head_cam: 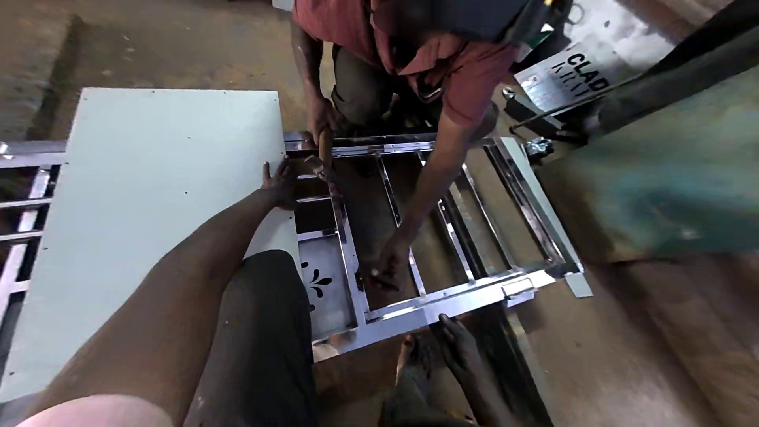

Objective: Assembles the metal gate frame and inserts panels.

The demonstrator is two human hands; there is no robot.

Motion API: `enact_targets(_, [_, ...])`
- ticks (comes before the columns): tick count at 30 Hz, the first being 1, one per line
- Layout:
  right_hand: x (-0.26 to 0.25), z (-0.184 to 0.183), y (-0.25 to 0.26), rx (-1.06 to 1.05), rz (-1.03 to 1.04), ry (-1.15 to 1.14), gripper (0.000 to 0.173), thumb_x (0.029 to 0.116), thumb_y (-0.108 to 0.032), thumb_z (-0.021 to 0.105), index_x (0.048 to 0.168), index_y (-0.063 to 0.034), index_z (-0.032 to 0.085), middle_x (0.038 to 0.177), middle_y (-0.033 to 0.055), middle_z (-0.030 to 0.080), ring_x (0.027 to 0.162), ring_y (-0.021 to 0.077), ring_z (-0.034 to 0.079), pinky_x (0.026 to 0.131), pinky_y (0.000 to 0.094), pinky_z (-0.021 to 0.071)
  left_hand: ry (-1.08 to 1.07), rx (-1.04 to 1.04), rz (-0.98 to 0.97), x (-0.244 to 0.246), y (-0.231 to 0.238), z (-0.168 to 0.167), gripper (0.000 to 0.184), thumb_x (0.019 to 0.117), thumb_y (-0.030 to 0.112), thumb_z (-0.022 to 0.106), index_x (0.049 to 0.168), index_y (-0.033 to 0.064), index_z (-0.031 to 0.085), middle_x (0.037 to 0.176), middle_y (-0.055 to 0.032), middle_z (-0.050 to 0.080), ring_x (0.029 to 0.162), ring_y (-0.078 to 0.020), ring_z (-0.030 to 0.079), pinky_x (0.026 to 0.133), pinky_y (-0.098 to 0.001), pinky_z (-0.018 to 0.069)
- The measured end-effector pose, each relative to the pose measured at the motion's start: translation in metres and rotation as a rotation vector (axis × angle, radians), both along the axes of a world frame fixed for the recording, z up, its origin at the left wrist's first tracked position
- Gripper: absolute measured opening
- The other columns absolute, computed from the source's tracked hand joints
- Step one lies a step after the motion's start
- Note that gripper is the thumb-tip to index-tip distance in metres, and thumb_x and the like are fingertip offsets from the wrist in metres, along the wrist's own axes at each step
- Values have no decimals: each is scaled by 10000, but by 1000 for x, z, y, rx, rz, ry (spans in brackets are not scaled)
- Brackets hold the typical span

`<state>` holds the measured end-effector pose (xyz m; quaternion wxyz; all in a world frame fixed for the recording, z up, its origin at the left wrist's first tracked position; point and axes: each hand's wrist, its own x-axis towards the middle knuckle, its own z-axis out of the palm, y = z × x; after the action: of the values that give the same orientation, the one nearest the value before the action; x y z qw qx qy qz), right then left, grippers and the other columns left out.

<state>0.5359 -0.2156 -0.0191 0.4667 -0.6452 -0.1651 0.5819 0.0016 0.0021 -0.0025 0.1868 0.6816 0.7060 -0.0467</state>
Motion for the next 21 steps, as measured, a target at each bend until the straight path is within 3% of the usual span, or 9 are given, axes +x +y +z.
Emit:
enact_targets(6, [-1, 1, -1, -1, -7, -36, 180, 1009, -28, 576, 1180, 22, 550, 962, 105, 689, 822, 137, 696, 737, 292, 613, -16, 3, -11, 0, 1, -3, 1152, 698, 489, 891, 1621, 146, 292, 1716, -98, 173, 1596, -346, -30, 1165, -774, -30])
enact_targets(14, [4, -3, -3, 9, -16, -15, 173, 990, -27, 605, 1148, 23, 557, 957, 112, 688, 823, 152, 696, 745, 306, 615, -27, -11, -1, 3, -3, 6, 1174, 719, 544, 863, 1631, 129, 252, 1725, -92, 138, 1597, -338, -48, 1169, -764, -45])
enact_targets(17, [3, -3, -2, 18, -27, 17, 146, 988, -21, 604, 1122, 17, 564, 906, 105, 689, 775, 151, 695, 722, 308, 618, -22, -1, -4, 4, -4, 7, 1155, 710, 537, 873, 1617, 123, 290, 1719, -109, 153, 1597, -344, -26, 1171, -766, -22])
enact_targets(21, [3, -3, -2, 8, -23, 14, 171, 998, -31, 596, 1157, 15, 553, 941, 111, 682, 802, 156, 695, 738, 312, 619, -8, -4, -10, 3, -3, 5, 1180, 708, 546, 874, 1624, 113, 269, 1724, -111, 130, 1598, -341, -35, 1167, -772, -26])
